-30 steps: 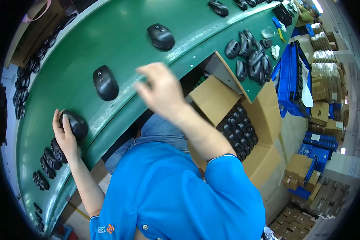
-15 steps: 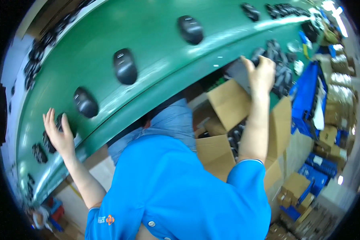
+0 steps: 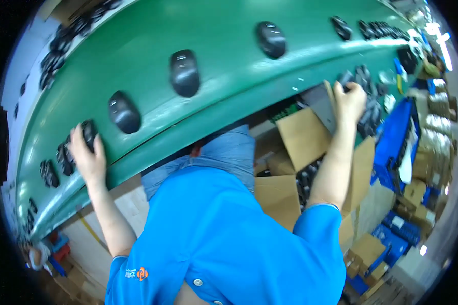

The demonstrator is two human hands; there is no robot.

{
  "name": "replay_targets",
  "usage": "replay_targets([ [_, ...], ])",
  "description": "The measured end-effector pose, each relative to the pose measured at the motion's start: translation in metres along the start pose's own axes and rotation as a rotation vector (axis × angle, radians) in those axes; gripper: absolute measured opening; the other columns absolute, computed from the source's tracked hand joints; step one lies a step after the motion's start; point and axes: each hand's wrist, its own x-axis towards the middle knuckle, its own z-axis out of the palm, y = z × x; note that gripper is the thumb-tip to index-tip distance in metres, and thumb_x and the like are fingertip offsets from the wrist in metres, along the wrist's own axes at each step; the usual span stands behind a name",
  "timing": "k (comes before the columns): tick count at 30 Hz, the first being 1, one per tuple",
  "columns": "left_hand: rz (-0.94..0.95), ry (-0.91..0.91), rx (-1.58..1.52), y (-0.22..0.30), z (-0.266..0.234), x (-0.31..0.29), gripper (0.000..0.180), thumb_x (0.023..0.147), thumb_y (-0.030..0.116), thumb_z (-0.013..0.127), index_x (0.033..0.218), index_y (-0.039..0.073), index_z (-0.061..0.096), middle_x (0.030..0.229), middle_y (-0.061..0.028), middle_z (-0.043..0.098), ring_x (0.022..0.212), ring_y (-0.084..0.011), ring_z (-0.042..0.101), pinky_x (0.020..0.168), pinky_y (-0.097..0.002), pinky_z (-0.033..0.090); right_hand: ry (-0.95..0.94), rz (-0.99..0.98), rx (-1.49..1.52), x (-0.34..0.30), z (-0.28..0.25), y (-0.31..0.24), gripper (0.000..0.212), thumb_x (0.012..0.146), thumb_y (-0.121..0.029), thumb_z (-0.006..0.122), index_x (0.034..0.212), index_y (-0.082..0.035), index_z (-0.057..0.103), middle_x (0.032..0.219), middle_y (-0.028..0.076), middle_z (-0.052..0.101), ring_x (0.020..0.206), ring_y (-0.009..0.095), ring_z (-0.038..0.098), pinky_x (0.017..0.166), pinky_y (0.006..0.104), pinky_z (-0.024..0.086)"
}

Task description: Assembling the outer casing and inspecting computer mice on a production line.

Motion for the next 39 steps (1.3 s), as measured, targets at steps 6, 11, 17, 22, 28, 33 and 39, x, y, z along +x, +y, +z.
replay_targets([
  [6,0.011,0.073,-0.285,0.017,0.035,0.008,0.059,0.073,0.007,0.069,0.129,-0.002,0.051,0.130,-0.0223,0.054,0.122,-0.0369,0.051,0.104,-0.0429,0.041,0.102,0.065,0.256,0.015,0.000,0.061,0.046,0.081,-0.033,0.078,0.107,0.002,0.065,0.099,0.012,0.069,0.088,0.019,0.065,0.080,0.0310,0.051],
  [11,-0.147,0.197,-0.411,0.032,0.032,0.004,0.062,0.068,0.008,0.073,0.126,-0.001,0.054,0.123,-0.0183,0.056,0.116,-0.0335,0.054,0.100,-0.0389,0.044,-0.112,0.053,0.892,0.008,0.003,0.023,0.040,0.087,-0.027,0.074,0.112,0.001,0.062,0.111,0.009,0.066,0.093,0.013,0.061,0.082,0.0253,0.049],
  [17,-0.645,0.062,-1.847,0.061,0.018,0.013,0.060,0.078,0.003,0.074,0.133,0.002,0.050,0.121,-0.0090,0.056,0.105,-0.0151,0.057,0.091,-0.0291,0.049,-0.640,-0.378,1.456,-0.103,-0.045,-0.154,0.025,0.087,-0.005,0.066,0.109,-0.003,0.054,0.133,0.023,0.052,0.105,0.019,0.059,0.087,0.0313,0.051],
  [22,-0.741,-0.045,-2.060,0.087,0.017,0.019,0.062,0.082,0.003,0.073,0.136,0.002,0.046,0.119,-0.0085,0.056,0.100,-0.0121,0.058,0.086,-0.0268,0.051,-0.995,-0.519,1.826,-0.187,-0.083,-0.270,0.034,0.077,-0.010,0.074,0.101,-0.002,0.052,0.134,0.031,0.047,0.108,0.026,0.059,0.091,0.0358,0.051],
  [28,-0.804,-0.125,-2.190,0.091,0.006,0.016,0.062,0.086,0.011,0.071,0.138,-0.003,0.040,0.118,-0.0103,0.057,0.101,-0.0149,0.060,0.088,-0.0274,0.050,-1.164,-0.577,1.833,-0.222,-0.093,-0.317,0.037,0.073,-0.003,0.076,0.099,0.000,0.050,0.133,0.031,0.047,0.110,0.025,0.059,0.095,0.0365,0.050],
  [33,-0.805,0.147,-2.263,0.081,0.005,0.008,0.050,0.091,0.012,0.064,0.134,-0.003,0.044,0.114,-0.0098,0.060,0.102,-0.0160,0.061,0.089,-0.0286,0.051,-1.084,-0.572,1.808,-0.225,-0.092,-0.318,0.036,0.073,0.000,0.074,0.100,-0.001,0.050,0.134,0.030,0.047,0.109,0.023,0.059,0.095,0.0358,0.049],
  [39,-0.553,-0.279,-2.544,0.060,0.001,-0.001,0.051,0.095,0.011,0.056,0.142,0.006,0.037,0.123,-0.0131,0.057,0.110,-0.0210,0.060,0.095,-0.0370,0.050,-1.113,-0.510,1.806,-0.226,-0.081,-0.320,0.036,0.075,0.000,0.073,0.104,-0.002,0.050,0.136,0.030,0.046,0.110,0.022,0.059,0.094,0.0342,0.050],
])
